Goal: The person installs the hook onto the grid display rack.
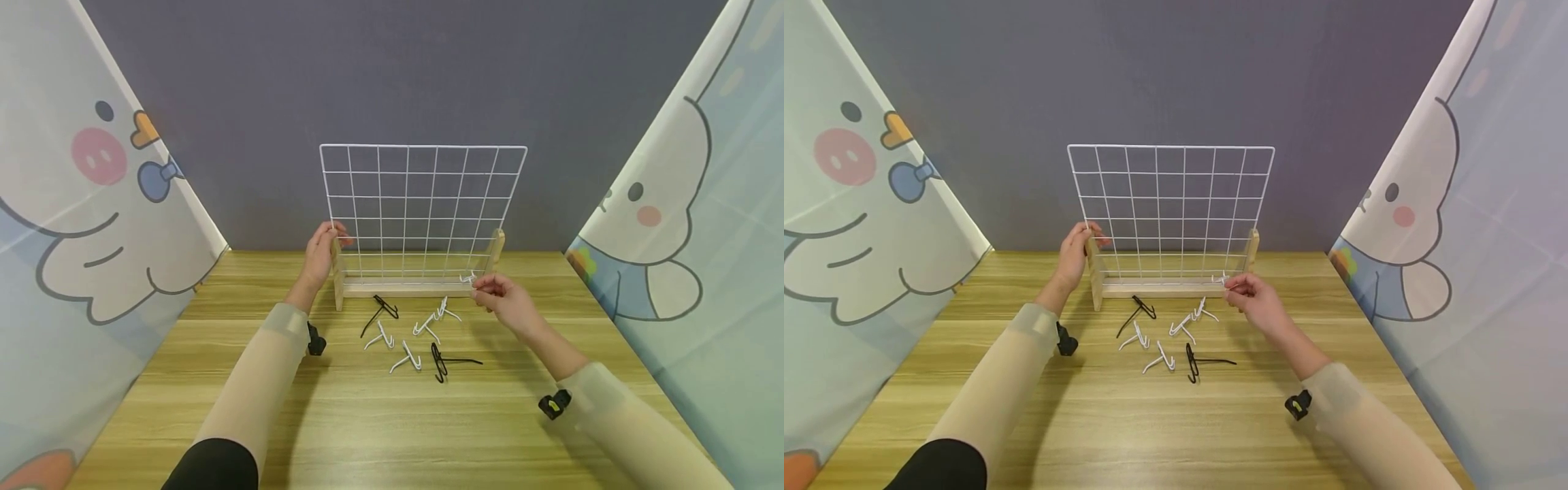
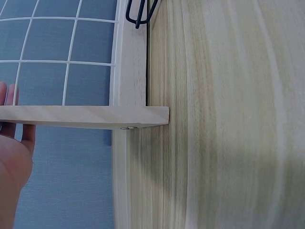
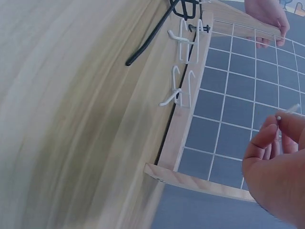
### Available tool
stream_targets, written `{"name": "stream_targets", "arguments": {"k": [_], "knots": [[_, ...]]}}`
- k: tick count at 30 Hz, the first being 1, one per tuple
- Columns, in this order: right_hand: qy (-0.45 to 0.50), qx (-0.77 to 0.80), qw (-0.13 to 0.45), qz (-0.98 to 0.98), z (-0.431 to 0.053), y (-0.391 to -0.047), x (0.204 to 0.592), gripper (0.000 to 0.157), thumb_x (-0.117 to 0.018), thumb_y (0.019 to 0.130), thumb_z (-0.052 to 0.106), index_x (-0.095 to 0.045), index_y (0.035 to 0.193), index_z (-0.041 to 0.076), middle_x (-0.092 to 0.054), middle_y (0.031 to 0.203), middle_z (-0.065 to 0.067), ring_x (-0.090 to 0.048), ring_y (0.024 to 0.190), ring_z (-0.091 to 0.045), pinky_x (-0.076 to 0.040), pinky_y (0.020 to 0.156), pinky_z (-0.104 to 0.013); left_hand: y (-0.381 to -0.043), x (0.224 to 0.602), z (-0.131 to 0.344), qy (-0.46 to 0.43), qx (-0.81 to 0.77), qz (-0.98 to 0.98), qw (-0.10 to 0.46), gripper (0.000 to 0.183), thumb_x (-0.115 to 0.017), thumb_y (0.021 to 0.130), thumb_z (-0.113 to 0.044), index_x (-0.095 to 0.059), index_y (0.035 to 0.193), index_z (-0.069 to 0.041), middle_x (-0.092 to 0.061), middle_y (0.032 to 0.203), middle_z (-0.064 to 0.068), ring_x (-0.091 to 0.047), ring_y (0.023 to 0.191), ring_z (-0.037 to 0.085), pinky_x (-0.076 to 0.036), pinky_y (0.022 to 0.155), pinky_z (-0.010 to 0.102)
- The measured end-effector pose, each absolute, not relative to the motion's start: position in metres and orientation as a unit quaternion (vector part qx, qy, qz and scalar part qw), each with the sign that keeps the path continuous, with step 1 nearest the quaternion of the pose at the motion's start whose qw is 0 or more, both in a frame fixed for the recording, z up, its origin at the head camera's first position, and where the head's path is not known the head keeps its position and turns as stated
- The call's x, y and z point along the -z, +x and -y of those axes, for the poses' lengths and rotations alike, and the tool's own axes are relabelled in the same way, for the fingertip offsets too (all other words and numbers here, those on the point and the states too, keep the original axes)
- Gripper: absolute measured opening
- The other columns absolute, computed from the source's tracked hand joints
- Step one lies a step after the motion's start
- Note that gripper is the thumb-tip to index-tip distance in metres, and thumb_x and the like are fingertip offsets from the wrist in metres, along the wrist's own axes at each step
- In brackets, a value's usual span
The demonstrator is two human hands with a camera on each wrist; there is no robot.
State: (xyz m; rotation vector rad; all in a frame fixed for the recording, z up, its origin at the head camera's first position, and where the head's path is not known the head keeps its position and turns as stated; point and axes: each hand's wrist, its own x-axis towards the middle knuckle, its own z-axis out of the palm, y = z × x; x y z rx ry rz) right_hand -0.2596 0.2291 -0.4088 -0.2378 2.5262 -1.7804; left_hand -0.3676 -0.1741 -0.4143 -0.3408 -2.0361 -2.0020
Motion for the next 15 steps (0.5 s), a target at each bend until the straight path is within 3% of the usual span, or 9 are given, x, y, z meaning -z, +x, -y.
{"name": "stream_targets", "arguments": {"k": [3,8,15], "knots": [[-0.077,0.582,0.007,-0.81,-0.229,-0.26,0.405,0.028,-0.071,0.107,0.014,-0.065,0.127,-0.005,-0.068,0.1,-0.001,-0.064,0.088,-0.015,-0.055,0.073,-0.023,-0.368,0.415,0.174,-0.119,0.69,0.702,0.132,0.029,-0.035,0.118,-0.024,-0.064,0.115,-0.022,-0.063,0.128,0.036,-0.064,0.128,0.052,-0.048,0.115,0.046],[-0.077,0.595,-0.011,-0.8,-0.228,-0.265,0.399,0.032,-0.071,0.108,0.017,-0.07,0.134,-0.002,-0.071,0.103,0.003,-0.066,0.084,-0.009,-0.059,0.072,-0.022,-0.368,0.414,0.174,-0.115,0.691,0.702,0.128,0.028,-0.036,0.117,-0.024,-0.063,0.118,-0.018,-0.065,0.128,0.033,-0.067,0.125,0.046,-0.047,0.121,0.051],[-0.078,0.626,-0.012,-0.776,-0.225,-0.269,0.387,0.024,-0.072,0.108,0.018,-0.072,0.129,0.008,-0.069,0.104,0.003,-0.062,0.074,-0.008,-0.06,0.06,-0.024,-0.368,0.416,0.174,-0.11,0.691,0.703,0.128,0.038,-0.035,0.118,-0.025,-0.057,0.133,0.003,-0.063,0.129,0.038,-0.066,0.127,0.048,-0.049,0.112,0.04]]}}
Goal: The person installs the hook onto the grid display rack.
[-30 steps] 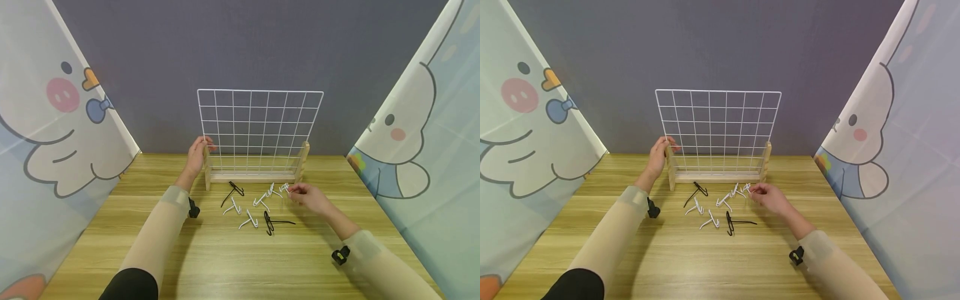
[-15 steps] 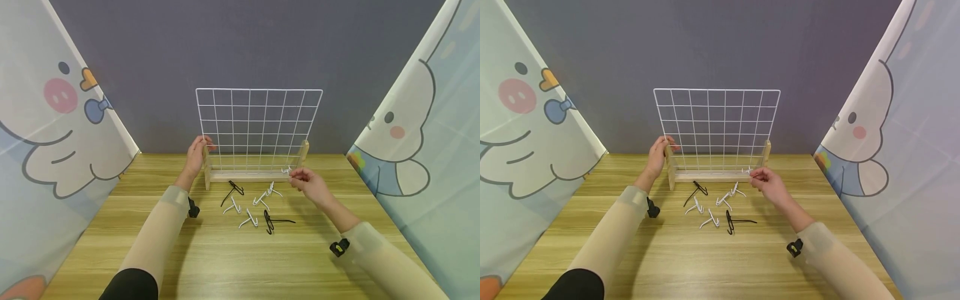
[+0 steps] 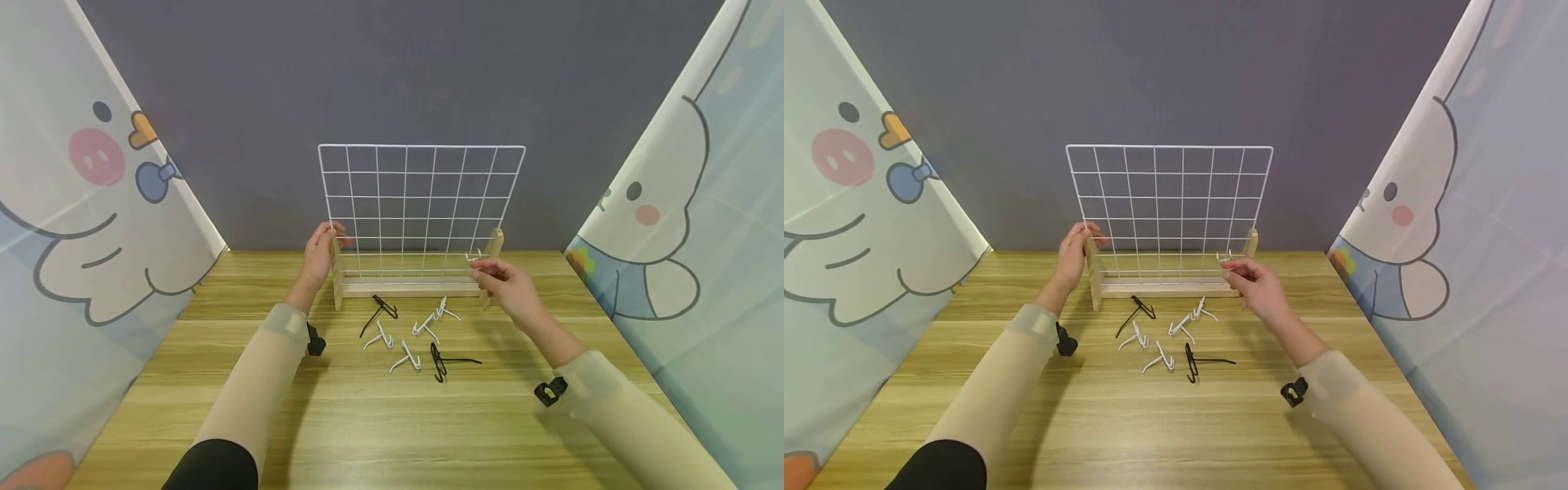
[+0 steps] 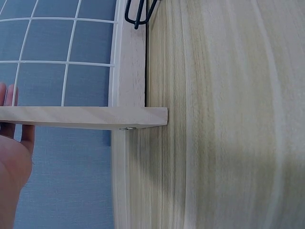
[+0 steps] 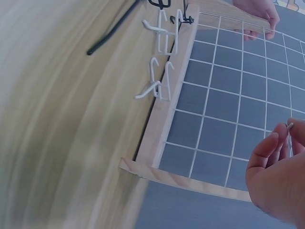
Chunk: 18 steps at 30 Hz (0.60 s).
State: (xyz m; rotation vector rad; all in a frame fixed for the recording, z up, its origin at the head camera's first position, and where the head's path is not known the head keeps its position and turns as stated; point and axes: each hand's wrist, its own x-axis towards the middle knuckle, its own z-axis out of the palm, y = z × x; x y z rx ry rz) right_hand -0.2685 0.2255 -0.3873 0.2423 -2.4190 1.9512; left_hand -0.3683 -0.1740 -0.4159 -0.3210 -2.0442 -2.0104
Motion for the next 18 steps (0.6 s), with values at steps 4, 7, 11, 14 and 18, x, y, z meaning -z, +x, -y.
{"name": "stream_targets", "arguments": {"k": [4,7,11,14,18], "knots": [[0.079,-0.613,0.029,0.785,-0.226,-0.272,0.381,0.027,-0.072,0.108,0.021,-0.071,0.131,0.007,-0.07,0.105,0.005,-0.061,0.082,-0.008,-0.057,0.066,-0.02,-0.369,0.416,0.174,-0.112,0.691,0.703,0.126,0.041,-0.034,0.118,-0.024,-0.054,0.136,0.006,-0.061,0.13,0.04,-0.064,0.129,0.051,-0.048,0.111,0.037],[0.081,-0.603,0.046,0.792,-0.225,-0.275,0.375,0.033,-0.072,0.108,0.021,-0.07,0.134,0.003,-0.07,0.102,0.008,-0.06,0.087,-0.007,-0.053,0.071,-0.019,-0.369,0.416,0.174,-0.115,0.693,0.699,0.131,0.042,-0.034,0.117,-0.022,-0.052,0.138,0.01,-0.061,0.128,0.041,-0.065,0.126,0.051,-0.049,0.113,0.042],[0.089,-0.602,0.063,0.791,-0.224,-0.28,0.367,0.037,-0.071,0.108,0.019,-0.068,0.137,-0.003,-0.07,0.1,0.012,-0.06,0.085,-0.006,-0.052,0.071,-0.02,-0.369,0.415,0.173,-0.114,0.696,0.697,0.133,0.039,-0.034,0.117,-0.02,-0.055,0.134,0.007,-0.063,0.126,0.036,-0.067,0.122,0.047,-0.049,0.117,0.047],[0.094,-0.601,0.074,0.79,-0.222,-0.284,0.362,0.036,-0.071,0.108,0.019,-0.069,0.137,-0.002,-0.071,0.101,0.012,-0.059,0.084,-0.006,-0.051,0.071,-0.021,-0.369,0.415,0.174,-0.112,0.698,0.695,0.129,0.032,-0.034,0.117,-0.021,-0.061,0.124,-0.006,-0.065,0.125,0.028,-0.066,0.124,0.046,-0.048,0.12,0.049],[0.093,-0.595,0.088,0.793,-0.22,-0.287,0.354,0.031,-0.073,0.107,0.023,-0.072,0.132,0.003,-0.073,0.101,0.009,-0.06,0.083,-0.009,-0.051,0.069,-0.021,-0.368,0.415,0.174,-0.115,0.702,0.691,0.124,0.028,-0.034,0.117,-0.021,-0.062,0.118,-0.016,-0.066,0.121,0.021,-0.063,0.127,0.052,-0.043,0.125,0.059]]}}
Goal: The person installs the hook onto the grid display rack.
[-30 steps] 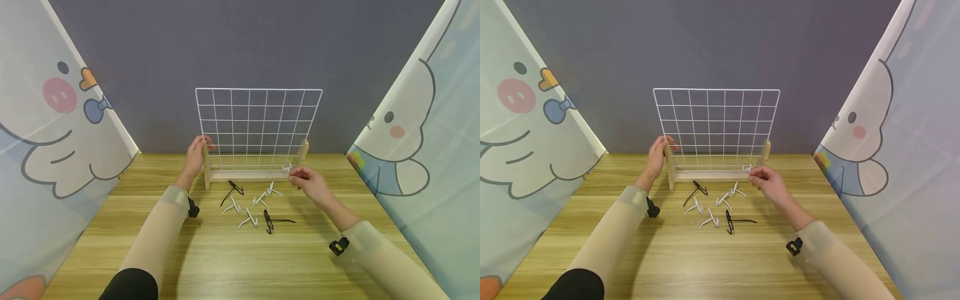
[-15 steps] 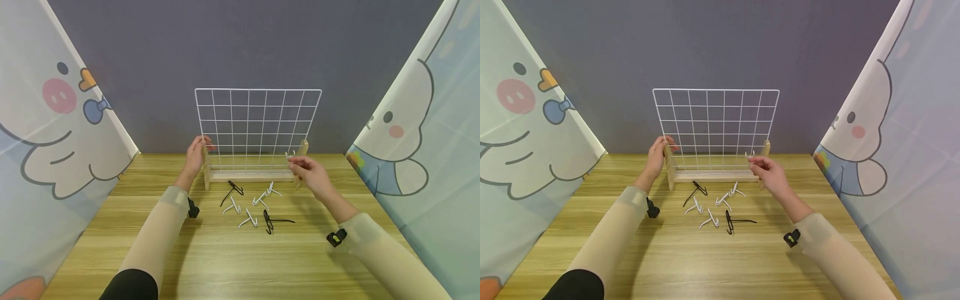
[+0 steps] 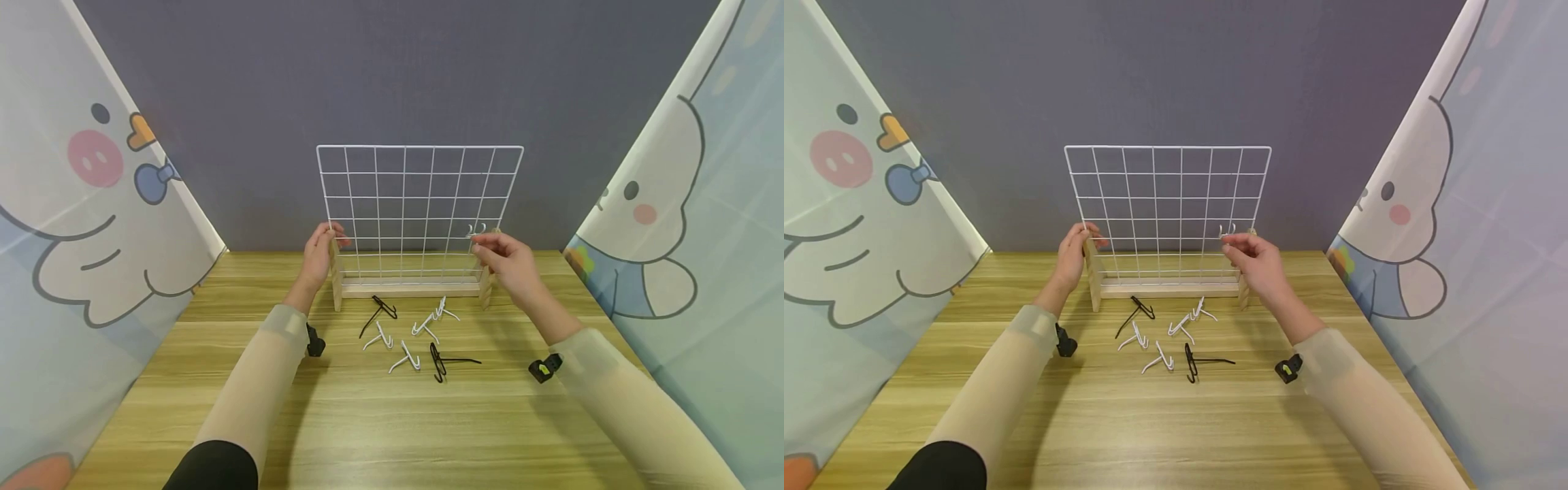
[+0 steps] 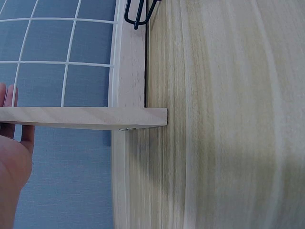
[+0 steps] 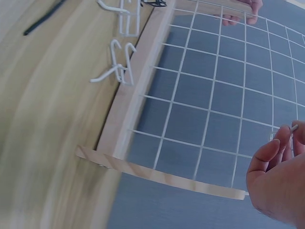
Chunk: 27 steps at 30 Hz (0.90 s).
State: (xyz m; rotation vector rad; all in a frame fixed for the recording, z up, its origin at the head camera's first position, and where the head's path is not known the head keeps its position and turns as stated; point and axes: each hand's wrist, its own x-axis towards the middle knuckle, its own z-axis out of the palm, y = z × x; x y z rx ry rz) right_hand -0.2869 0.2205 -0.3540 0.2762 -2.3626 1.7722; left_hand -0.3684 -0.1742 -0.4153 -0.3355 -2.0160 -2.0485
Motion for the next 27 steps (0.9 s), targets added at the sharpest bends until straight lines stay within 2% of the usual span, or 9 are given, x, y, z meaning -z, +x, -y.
{"name": "stream_targets", "arguments": {"k": [3,7,11,13,15,18,21,25,27], "knots": [[0.092,-0.592,0.092,0.796,-0.219,-0.289,0.348,0.03,-0.074,0.107,0.025,-0.073,0.13,0.007,-0.072,0.1,0.009,-0.062,0.082,-0.009,-0.051,0.068,-0.02,-0.368,0.415,0.174,-0.12,0.703,0.69,0.124,0.03,-0.034,0.117,-0.02,-0.06,0.122,-0.008,-0.065,0.122,0.022,-0.062,0.126,0.053,-0.041,0.126,0.062],[0.097,-0.592,0.102,0.794,-0.214,-0.292,0.34,0.028,-0.073,0.107,0.024,-0.074,0.13,0.009,-0.072,0.1,0.01,-0.06,0.081,-0.007,-0.049,0.066,-0.019,-0.368,0.415,0.174,-0.126,0.704,0.687,0.127,0.033,-0.033,0.117,-0.019,-0.055,0.129,0.003,-0.062,0.127,0.03,-0.067,0.118,0.041,-0.043,0.125,0.062],[0.102,-0.592,0.112,0.791,-0.21,-0.296,0.332,0.026,-0.073,0.106,0.023,-0.075,0.128,0.01,-0.071,0.1,0.012,-0.059,0.081,-0.007,-0.048,0.065,-0.019,-0.368,0.415,0.174,-0.131,0.707,0.683,0.127,0.03,-0.032,0.117,-0.019,-0.059,0.123,-0.005,-0.059,0.13,0.035,-0.069,0.111,0.027,-0.041,0.125,0.065],[0.104,-0.594,0.115,0.79,-0.209,-0.299,0.329,0.026,-0.074,0.106,0.024,-0.075,0.128,0.011,-0.071,0.098,0.012,-0.06,0.081,-0.009,-0.048,0.065,-0.019,-0.368,0.415,0.175,-0.132,0.709,0.682,0.125,0.029,-0.032,0.117,-0.019,-0.061,0.118,-0.015,-0.058,0.131,0.036,-0.069,0.11,0.024,-0.039,0.126,0.067],[0.105,-0.595,0.116,0.788,-0.208,-0.301,0.326,0.026,-0.075,0.106,0.025,-0.075,0.127,0.011,-0.07,0.096,0.011,-0.06,0.08,-0.01,-0.048,0.064,-0.019,-0.368,0.415,0.175,-0.133,0.709,0.681,0.124,0.029,-0.032,0.117,-0.019,-0.061,0.118,-0.014,-0.058,0.132,0.036,-0.069,0.111,0.025,-0.038,0.126,0.068],[0.103,-0.599,0.119,0.785,-0.207,-0.305,0.321,0.029,-0.075,0.105,0.025,-0.075,0.128,0.008,-0.069,0.094,0.008,-0.06,0.08,-0.011,-0.049,0.064,-0.019,-0.368,0.414,0.175,-0.131,0.707,0.684,0.124,0.032,-0.032,0.117,-0.02,-0.059,0.125,-0.005,-0.059,0.131,0.033,-0.069,0.114,0.029,-0.04,0.126,0.065],[0.097,-0.596,0.12,0.788,-0.206,-0.309,0.318,0.029,-0.075,0.106,0.025,-0.075,0.129,0.009,-0.069,0.094,0.008,-0.06,0.08,-0.009,-0.05,0.065,-0.019,-0.369,0.415,0.175,-0.127,0.703,0.688,0.128,0.037,-0.033,0.117,-0.019,-0.053,0.133,0.008,-0.062,0.127,0.031,-0.068,0.118,0.039,-0.046,0.123,0.057],[0.092,-0.591,0.12,0.792,-0.205,-0.315,0.315,0.027,-0.073,0.106,0.024,-0.075,0.13,0.01,-0.071,0.098,0.008,-0.062,0.083,-0.01,-0.051,0.066,-0.018,-0.371,0.418,0.175,-0.122,0.7,0.691,0.132,0.038,-0.034,0.116,-0.019,-0.054,0.133,0.009,-0.065,0.122,0.027,-0.065,0.124,0.049,-0.053,0.111,0.04],[0.094,-0.591,0.122,0.792,-0.204,-0.318,0.314,0.029,-0.073,0.107,0.023,-0.074,0.131,0.008,-0.071,0.097,0.009,-0.062,0.083,-0.01,-0.05,0.066,-0.018,-0.371,0.419,0.175,-0.121,0.699,0.692,0.134,0.037,-0.034,0.116,-0.019,-0.055,0.133,0.007,-0.066,0.121,0.025,-0.064,0.125,0.05,-0.053,0.106,0.034]]}}
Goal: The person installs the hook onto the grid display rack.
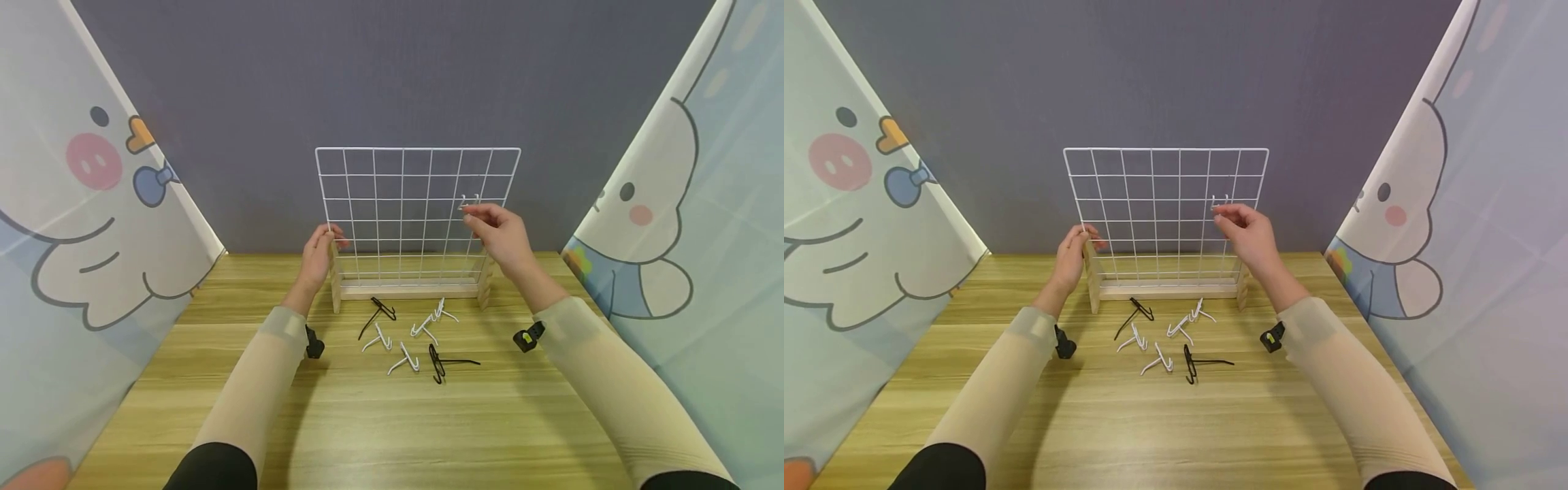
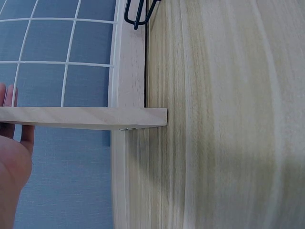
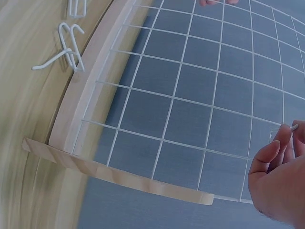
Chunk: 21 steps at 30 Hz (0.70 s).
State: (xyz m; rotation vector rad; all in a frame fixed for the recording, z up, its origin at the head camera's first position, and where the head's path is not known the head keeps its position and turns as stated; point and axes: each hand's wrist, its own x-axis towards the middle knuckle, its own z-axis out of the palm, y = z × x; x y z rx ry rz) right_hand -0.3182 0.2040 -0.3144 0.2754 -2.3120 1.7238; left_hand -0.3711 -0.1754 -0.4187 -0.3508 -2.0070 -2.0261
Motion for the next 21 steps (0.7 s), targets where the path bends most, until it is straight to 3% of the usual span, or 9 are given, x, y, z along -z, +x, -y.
{"name": "stream_targets", "arguments": {"k": [7,14,17,21], "knots": [[0.095,-0.586,0.121,0.796,-0.202,-0.327,0.316,0.027,-0.072,0.107,0.023,-0.075,0.131,0.009,-0.071,0.096,0.013,-0.063,0.085,-0.012,-0.052,0.068,-0.018,-0.371,0.419,0.175,-0.127,0.7,0.689,0.14,0.034,-0.034,0.117,-0.018,-0.056,0.13,0.005,-0.066,0.117,0.022,-0.066,0.122,0.05,-0.053,0.107,0.036],[0.093,-0.587,0.114,0.796,-0.201,-0.332,0.318,0.024,-0.072,0.107,0.023,-0.076,0.128,0.012,-0.071,0.097,0.013,-0.065,0.089,-0.017,-0.052,0.07,-0.018,-0.37,0.418,0.174,-0.127,0.699,0.69,0.14,0.035,-0.034,0.117,-0.019,-0.055,0.131,0.006,-0.062,0.125,0.035,-0.065,0.124,0.05,-0.053,0.108,0.039],[0.091,-0.584,0.112,0.799,-0.201,-0.332,0.318,0.027,-0.072,0.108,0.024,-0.075,0.13,0.009,-0.069,0.095,0.014,-0.065,0.089,-0.017,-0.052,0.07,-0.018,-0.37,0.418,0.174,-0.128,0.701,0.688,0.138,0.035,-0.035,0.117,-0.019,-0.055,0.13,0.006,-0.061,0.127,0.038,-0.069,0.119,0.041,-0.051,0.113,0.045],[0.089,-0.576,0.108,0.805,-0.202,-0.334,0.318,0.031,-0.071,0.108,0.025,-0.074,0.133,0.007,-0.069,0.094,0.015,-0.065,0.088,-0.015,-0.052,0.071,-0.019,-0.371,0.418,0.173,-0.13,0.704,0.684,0.14,0.034,-0.034,0.117,-0.018,-0.055,0.129,0.007,-0.062,0.124,0.035,-0.072,0.106,0.019,-0.05,0.116,0.049]]}}
